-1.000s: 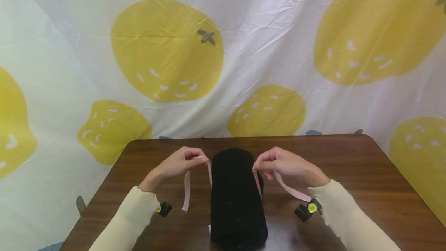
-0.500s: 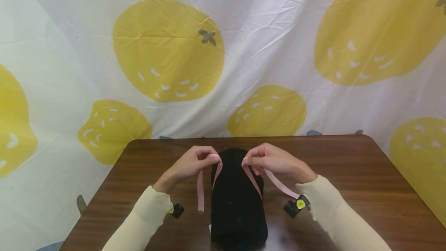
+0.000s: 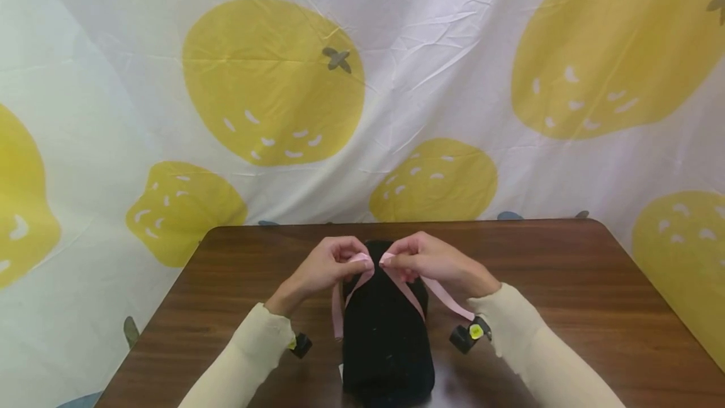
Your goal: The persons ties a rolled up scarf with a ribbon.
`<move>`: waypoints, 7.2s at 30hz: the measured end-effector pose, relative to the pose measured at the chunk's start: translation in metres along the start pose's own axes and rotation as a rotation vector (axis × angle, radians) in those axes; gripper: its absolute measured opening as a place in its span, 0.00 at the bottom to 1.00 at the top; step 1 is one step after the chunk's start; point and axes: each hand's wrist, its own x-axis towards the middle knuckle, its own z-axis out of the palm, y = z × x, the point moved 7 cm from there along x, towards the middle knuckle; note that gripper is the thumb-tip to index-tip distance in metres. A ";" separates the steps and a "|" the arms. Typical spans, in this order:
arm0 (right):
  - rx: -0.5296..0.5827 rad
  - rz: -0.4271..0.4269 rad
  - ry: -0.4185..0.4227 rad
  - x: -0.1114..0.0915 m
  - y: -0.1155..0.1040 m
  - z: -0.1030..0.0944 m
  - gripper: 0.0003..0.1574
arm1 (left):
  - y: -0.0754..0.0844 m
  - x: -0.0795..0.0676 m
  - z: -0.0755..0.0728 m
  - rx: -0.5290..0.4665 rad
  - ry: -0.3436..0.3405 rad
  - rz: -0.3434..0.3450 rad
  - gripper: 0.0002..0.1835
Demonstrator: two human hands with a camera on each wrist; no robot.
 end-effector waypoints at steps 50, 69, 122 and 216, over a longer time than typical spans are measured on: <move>-0.017 -0.043 0.099 0.010 0.003 0.021 0.11 | 0.001 0.002 0.011 0.098 0.063 -0.060 0.12; -0.346 -0.122 0.367 0.010 -0.011 0.022 0.11 | -0.037 0.006 0.014 0.054 0.030 -0.151 0.16; -0.141 0.002 0.257 0.005 0.006 0.025 0.09 | -0.043 -0.001 0.015 -0.344 -0.100 -0.116 0.07; 0.110 0.044 0.803 -0.035 0.036 -0.029 0.17 | -0.082 -0.067 -0.085 -0.727 0.841 -0.232 0.11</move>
